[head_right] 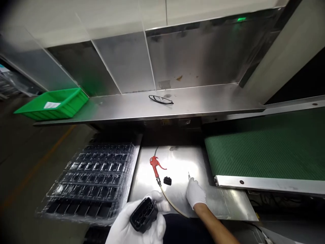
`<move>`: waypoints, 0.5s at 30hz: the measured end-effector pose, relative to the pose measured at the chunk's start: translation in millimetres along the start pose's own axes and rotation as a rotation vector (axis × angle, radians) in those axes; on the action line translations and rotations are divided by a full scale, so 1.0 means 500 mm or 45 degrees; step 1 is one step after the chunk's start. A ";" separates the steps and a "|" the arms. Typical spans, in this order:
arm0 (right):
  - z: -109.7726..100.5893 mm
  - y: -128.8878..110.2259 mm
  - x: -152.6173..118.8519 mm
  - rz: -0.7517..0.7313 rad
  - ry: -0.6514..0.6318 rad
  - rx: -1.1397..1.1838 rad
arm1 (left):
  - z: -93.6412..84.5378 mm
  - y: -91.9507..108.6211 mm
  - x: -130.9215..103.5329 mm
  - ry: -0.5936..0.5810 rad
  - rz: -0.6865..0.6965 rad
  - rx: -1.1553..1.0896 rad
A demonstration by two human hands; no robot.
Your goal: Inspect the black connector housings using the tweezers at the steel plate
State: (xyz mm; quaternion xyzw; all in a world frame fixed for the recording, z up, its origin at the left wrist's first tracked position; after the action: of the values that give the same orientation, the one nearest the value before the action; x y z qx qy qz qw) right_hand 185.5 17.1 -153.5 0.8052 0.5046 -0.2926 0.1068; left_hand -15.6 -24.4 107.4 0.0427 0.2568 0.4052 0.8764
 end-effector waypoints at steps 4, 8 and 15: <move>0.014 0.014 0.008 0.017 -0.034 0.007 | 0.006 -0.010 0.006 0.085 0.028 0.004; 0.027 0.026 0.016 0.040 -0.067 0.036 | 0.000 -0.017 0.022 0.112 0.082 0.113; 0.047 0.040 0.015 0.050 -0.138 0.086 | -0.012 -0.018 0.026 0.139 0.066 0.410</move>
State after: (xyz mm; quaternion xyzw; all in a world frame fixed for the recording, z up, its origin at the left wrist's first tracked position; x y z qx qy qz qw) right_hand 196.8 2.3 -179.1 0.8009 0.4721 -0.3506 0.1126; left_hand -5.1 -21.8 94.4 0.1671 0.3646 0.3831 0.8321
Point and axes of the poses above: each hand's wrist, its own x-axis towards the middle knuckle, its own z-axis out of the palm, y = z × x, the point moved 3 cm from there along x, towards the middle knuckle, and after that the axes turned 4 degrees about z, right-handed, at the moved point
